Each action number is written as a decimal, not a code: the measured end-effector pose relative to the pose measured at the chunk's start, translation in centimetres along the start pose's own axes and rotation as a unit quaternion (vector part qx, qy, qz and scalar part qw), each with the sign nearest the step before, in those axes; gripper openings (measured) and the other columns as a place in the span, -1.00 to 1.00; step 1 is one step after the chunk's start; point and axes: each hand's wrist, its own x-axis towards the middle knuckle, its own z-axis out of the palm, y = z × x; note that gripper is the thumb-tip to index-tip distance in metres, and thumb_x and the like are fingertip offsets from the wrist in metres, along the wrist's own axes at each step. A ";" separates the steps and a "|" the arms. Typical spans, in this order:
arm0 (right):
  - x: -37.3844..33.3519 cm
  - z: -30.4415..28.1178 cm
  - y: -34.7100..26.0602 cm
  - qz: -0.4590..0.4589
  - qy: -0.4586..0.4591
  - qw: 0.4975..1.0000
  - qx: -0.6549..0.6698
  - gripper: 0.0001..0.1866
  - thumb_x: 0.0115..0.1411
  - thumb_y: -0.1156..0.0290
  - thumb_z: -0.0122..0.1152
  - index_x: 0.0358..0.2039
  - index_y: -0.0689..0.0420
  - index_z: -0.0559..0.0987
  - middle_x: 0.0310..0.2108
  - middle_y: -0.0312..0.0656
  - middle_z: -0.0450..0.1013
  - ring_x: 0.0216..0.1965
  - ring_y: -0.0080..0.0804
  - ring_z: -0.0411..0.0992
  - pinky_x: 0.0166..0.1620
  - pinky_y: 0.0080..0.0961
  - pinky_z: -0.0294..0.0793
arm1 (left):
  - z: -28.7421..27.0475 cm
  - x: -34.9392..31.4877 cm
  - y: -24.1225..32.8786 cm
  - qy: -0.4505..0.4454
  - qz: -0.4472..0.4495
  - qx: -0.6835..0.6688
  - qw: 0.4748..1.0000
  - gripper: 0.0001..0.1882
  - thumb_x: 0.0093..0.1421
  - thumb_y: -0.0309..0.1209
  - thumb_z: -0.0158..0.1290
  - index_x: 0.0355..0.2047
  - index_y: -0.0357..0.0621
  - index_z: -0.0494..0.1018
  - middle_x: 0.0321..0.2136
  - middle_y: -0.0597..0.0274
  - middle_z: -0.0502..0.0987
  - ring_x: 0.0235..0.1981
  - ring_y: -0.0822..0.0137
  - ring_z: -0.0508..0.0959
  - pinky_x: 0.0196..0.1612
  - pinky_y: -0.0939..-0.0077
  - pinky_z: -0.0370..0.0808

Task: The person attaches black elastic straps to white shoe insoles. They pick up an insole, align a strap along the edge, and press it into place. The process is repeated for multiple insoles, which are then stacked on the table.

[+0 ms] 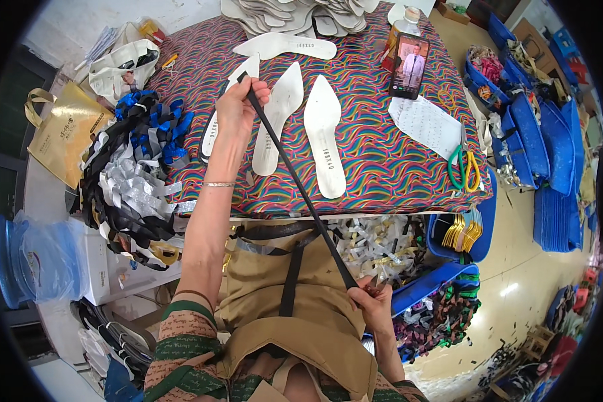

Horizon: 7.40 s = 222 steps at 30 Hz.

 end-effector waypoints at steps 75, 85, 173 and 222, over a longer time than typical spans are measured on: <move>8.7 14.2 4.2 -0.253 -0.236 0.859 -0.378 -0.65 -0.01 0.64 0.26 -0.14 0.16 0.58 -0.17 -0.17 0.47 -0.26 -0.42 0.51 -0.35 -0.61 0.48 | -13.1 -28.5 1.0 0.086 -0.093 -0.462 0.878 -0.63 0.37 -0.39 -0.16 0.17 -0.09 0.30 -0.08 0.21 0.55 -0.07 0.24 0.56 0.15 0.14 0.39; 9.5 7.0 0.9 -0.155 0.146 0.975 0.066 -0.91 0.21 0.51 0.18 -0.42 0.07 0.47 -0.60 -0.46 0.32 -0.72 -0.81 0.02 -0.67 -0.72 -0.09 | -16.0 -29.7 -1.5 0.209 -0.073 -0.447 0.867 -0.68 0.32 -0.48 -0.08 0.08 -0.21 0.36 -0.13 0.13 0.57 -0.08 0.25 0.57 0.16 0.14 0.39; 11.2 -1.4 -6.6 -0.318 0.197 0.847 -0.379 -0.86 0.07 0.56 0.26 -0.32 0.26 0.57 -0.47 -0.12 0.49 -0.48 -0.34 0.50 -0.40 -0.49 0.45 | 11.1 -21.0 -12.4 -0.141 0.018 0.249 0.958 -0.89 0.12 -0.71 0.11 -0.34 -0.35 0.57 -0.37 0.29 0.55 -0.38 0.56 0.49 -0.23 0.69 0.43; 10.6 -1.4 -5.5 -0.267 0.148 0.936 -0.173 -0.94 0.12 0.61 0.25 -0.44 0.26 0.52 -0.56 -0.43 0.28 -0.59 -0.74 0.12 -0.54 -0.69 0.02 | 12.4 -20.2 -11.0 -0.180 -0.182 0.100 0.962 -0.64 0.39 -0.25 -0.11 -0.11 -0.36 0.47 -0.29 0.31 0.54 -0.27 0.56 0.49 -0.09 0.64 0.41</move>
